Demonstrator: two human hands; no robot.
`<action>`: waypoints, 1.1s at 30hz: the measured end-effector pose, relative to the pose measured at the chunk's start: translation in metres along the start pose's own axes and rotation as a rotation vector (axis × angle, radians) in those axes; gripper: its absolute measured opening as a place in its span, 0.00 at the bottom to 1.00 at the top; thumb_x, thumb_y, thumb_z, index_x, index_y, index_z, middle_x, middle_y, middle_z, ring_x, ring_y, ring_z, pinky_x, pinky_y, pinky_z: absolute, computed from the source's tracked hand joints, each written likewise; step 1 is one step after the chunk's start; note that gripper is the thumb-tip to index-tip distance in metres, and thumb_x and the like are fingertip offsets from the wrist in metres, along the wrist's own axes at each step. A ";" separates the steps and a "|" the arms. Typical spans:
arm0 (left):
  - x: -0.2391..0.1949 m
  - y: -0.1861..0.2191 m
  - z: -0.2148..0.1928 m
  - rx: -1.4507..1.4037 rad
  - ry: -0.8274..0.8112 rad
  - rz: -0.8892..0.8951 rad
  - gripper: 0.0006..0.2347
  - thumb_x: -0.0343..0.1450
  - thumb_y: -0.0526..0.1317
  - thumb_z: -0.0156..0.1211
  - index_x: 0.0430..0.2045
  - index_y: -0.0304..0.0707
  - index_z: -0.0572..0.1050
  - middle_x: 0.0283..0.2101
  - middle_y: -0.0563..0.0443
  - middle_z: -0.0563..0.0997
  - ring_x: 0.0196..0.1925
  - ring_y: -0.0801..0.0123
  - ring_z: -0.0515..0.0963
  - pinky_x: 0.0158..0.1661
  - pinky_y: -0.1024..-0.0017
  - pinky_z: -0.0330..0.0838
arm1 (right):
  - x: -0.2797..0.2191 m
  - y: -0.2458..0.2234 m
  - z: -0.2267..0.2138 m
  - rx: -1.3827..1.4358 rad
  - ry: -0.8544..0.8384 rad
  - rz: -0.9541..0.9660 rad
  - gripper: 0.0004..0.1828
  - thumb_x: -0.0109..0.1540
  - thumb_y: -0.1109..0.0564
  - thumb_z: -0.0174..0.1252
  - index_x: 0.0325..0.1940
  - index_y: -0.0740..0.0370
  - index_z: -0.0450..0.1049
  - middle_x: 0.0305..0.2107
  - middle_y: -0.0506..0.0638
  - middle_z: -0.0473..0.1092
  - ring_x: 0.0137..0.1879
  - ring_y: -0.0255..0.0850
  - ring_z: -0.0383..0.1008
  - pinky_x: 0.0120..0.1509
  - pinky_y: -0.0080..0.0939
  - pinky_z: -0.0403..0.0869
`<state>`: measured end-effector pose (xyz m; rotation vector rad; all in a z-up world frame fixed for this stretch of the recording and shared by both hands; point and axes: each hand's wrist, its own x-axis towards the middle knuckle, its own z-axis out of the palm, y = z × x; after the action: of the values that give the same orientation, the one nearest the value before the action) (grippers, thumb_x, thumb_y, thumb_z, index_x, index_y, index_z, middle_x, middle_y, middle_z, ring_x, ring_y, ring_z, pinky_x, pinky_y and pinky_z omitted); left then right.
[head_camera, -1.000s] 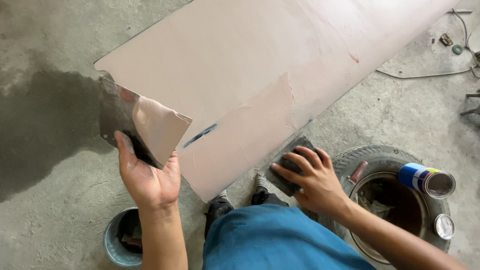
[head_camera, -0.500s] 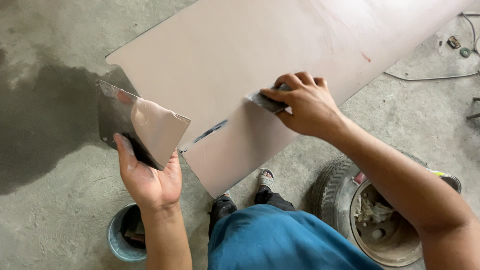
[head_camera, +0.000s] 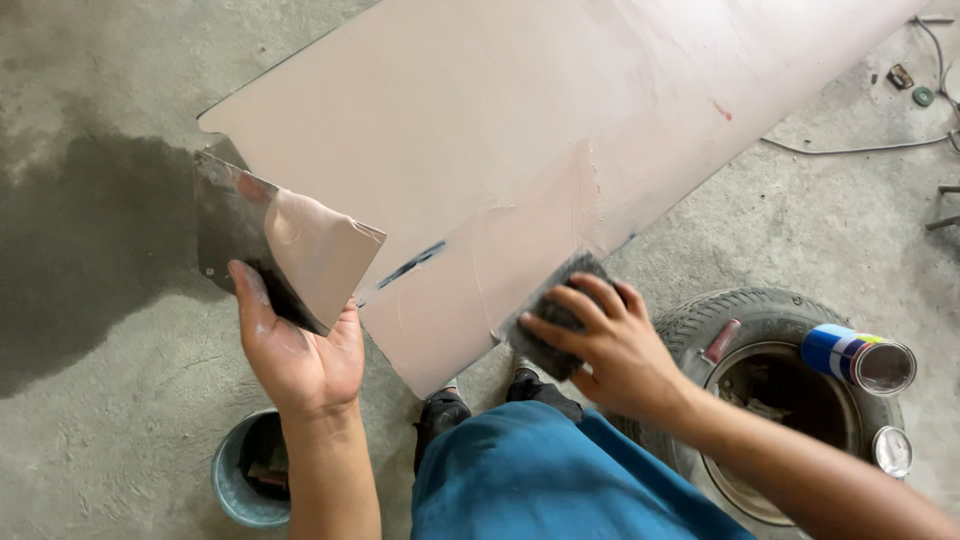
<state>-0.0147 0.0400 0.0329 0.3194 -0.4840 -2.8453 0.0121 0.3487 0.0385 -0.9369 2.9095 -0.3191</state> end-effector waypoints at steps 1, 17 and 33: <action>0.001 -0.002 0.001 0.010 0.004 -0.001 0.19 0.82 0.48 0.48 0.64 0.35 0.65 0.61 0.54 0.74 0.60 0.73 0.75 0.61 0.70 0.72 | -0.009 -0.002 0.006 -0.012 0.020 -0.002 0.39 0.47 0.54 0.64 0.64 0.38 0.72 0.61 0.54 0.63 0.71 0.56 0.54 0.70 0.69 0.53; -0.008 -0.112 0.005 0.287 0.002 -0.152 0.28 0.76 0.51 0.49 0.71 0.39 0.55 0.71 0.49 0.65 0.72 0.61 0.65 0.71 0.59 0.57 | -0.026 0.022 -0.069 0.114 0.189 0.073 0.49 0.41 0.71 0.54 0.65 0.37 0.71 0.62 0.51 0.62 0.74 0.55 0.54 0.73 0.61 0.58; 0.005 -0.102 0.037 -0.002 0.090 -0.300 0.20 0.77 0.50 0.51 0.61 0.40 0.67 0.60 0.52 0.76 0.63 0.66 0.74 0.65 0.62 0.66 | 0.037 0.112 -0.066 -0.071 -0.031 -0.001 0.23 0.66 0.45 0.59 0.67 0.34 0.71 0.58 0.48 0.68 0.70 0.48 0.58 0.73 0.63 0.59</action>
<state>-0.0488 0.1428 0.0311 0.5601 -0.4481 -3.1014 -0.0904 0.4274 0.0783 -0.9446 2.9101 -0.2006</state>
